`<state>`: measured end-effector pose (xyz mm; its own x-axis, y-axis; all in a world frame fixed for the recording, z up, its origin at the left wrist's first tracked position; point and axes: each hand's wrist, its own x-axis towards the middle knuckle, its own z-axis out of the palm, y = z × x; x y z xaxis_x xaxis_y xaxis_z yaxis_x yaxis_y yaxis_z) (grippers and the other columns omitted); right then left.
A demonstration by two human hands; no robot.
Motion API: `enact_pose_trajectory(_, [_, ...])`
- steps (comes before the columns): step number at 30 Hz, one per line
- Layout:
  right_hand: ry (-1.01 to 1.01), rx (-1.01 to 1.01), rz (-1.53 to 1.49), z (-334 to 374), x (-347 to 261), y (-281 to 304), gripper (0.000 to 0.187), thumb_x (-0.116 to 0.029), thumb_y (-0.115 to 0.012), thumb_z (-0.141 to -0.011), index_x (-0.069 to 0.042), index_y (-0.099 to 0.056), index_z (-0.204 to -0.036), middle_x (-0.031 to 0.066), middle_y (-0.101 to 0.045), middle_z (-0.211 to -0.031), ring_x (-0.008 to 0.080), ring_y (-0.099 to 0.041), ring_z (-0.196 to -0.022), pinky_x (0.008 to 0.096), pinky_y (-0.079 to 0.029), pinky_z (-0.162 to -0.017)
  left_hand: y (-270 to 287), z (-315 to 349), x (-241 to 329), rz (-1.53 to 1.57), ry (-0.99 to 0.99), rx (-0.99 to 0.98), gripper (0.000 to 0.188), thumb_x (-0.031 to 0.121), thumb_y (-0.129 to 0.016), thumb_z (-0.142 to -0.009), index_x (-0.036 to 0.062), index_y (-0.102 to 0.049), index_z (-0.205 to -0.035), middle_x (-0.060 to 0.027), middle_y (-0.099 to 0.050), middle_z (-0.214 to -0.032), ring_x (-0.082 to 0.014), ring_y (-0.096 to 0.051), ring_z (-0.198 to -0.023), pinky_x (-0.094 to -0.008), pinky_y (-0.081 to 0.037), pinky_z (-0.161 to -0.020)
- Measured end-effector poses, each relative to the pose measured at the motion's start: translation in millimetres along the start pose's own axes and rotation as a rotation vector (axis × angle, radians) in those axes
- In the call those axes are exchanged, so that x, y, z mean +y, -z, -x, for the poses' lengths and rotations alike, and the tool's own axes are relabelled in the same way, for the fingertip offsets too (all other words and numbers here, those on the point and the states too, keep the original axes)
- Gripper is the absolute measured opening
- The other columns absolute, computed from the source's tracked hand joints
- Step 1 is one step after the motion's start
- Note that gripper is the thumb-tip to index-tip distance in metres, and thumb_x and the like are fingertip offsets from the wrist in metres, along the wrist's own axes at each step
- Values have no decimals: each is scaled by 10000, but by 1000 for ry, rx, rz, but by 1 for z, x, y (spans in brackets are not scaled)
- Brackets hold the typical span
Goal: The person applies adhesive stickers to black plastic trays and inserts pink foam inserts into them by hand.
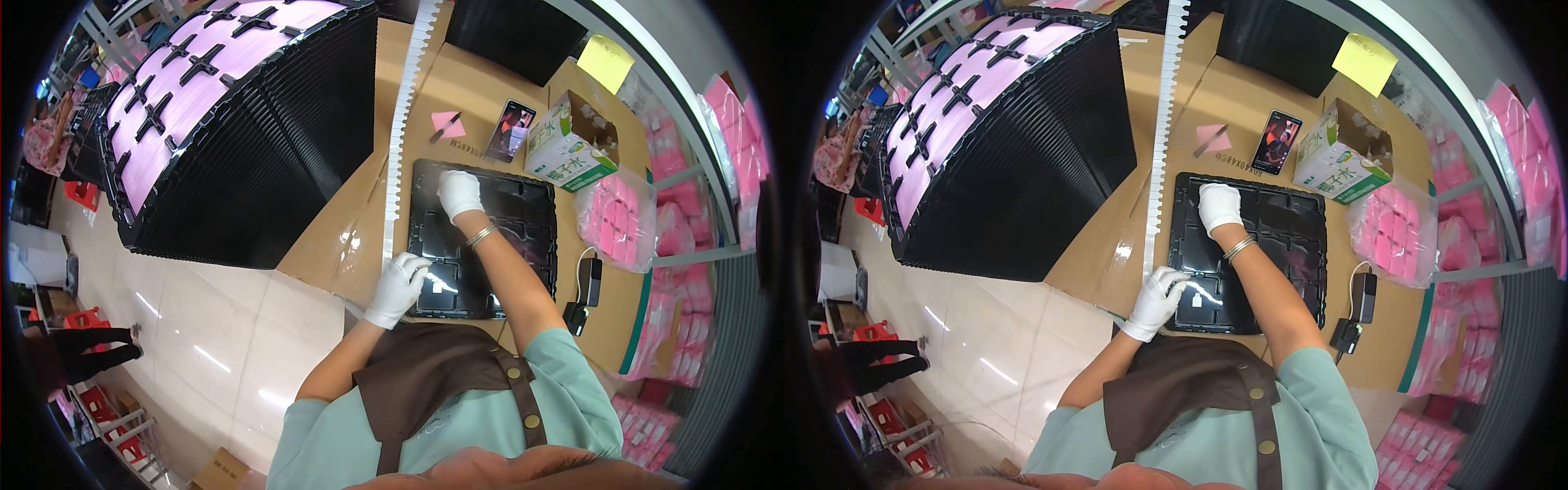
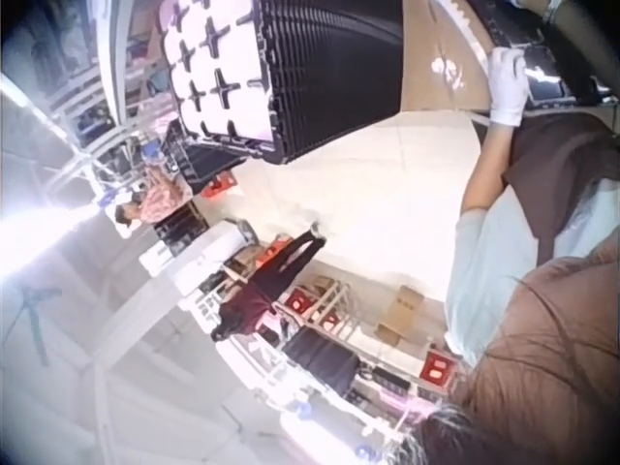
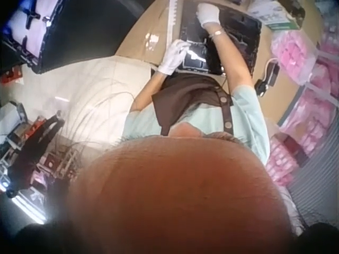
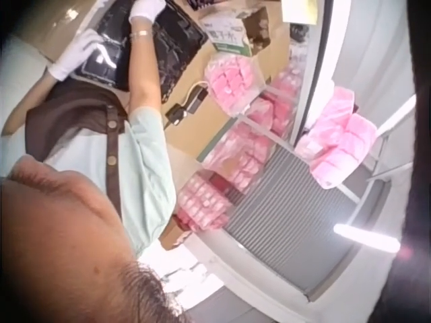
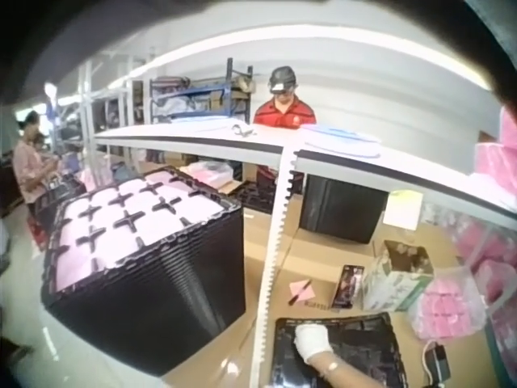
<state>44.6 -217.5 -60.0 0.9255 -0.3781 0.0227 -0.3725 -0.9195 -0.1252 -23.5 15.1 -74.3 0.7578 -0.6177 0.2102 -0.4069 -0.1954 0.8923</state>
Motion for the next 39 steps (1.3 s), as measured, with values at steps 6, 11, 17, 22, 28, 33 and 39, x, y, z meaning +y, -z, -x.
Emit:
enact_pose_trajectory(6, [127,208,-126,46,-3,30,10,-90,-641,-704,-94,-646,-695,118,-650,-718,303,-631,-721,428,-500,-643,2,0,4,6,21,-6,111,106,-604,-830,63,-664,-913,-110,-612,-883,-306,-593,-845,-383,-476,-759])
enact_pose_trajectory(11, [94,62,-410,115,-10,54,60,7,-608,-692,-46,-610,-664,143,-626,-695,324,-621,-726,406,-506,-646,7,-1,-2,41,60,-43,143,95,-577,-827,43,-668,-925,-119,-616,-922,-297,-602,-867,-364,-479,-785])
enact_pose_trajectory(17, [189,-165,-258,178,-17,22,13,-120,-628,-747,-111,-629,-737,112,-618,-714,303,-606,-720,418,-482,-670,8,-5,-2,49,85,-103,125,69,-600,-839,46,-666,-943,-101,-610,-934,-263,-595,-890,-343,-471,-813])
enact_pose_trajectory(22, [263,-175,-73,174,-25,32,28,-114,-625,-758,-97,-646,-753,124,-633,-736,310,-612,-728,422,-485,-662,7,-3,-2,76,42,-59,129,68,-586,-835,52,-662,-938,-101,-610,-932,-271,-598,-881,-348,-475,-795])
enact_pose_trajectory(28, [196,-252,-224,170,-24,31,72,-136,-649,-741,-84,-635,-789,120,-640,-726,301,-638,-766,426,-473,-697,5,2,-5,63,30,-43,137,79,-578,-826,61,-660,-934,-103,-612,-932,-284,-598,-873,-356,-478,-782])
enact_pose_trajectory(33, [278,-196,-32,176,-31,13,77,-180,-610,-761,-104,-621,-753,88,-621,-698,265,-599,-678,395,-426,-621,5,3,-6,54,44,-47,143,75,-581,-821,57,-661,-938,-103,-612,-935,-283,-600,-874,-357,-479,-781])
enact_pose_trajectory(39, [309,-157,-194,185,-21,24,47,-65,-627,-702,-100,-595,-695,73,-596,-691,289,-573,-722,411,-446,-667,3,-3,-3,67,34,-62,139,76,-589,-823,51,-661,-939,-110,-611,-938,-282,-599,-885,-349,-479,-786])
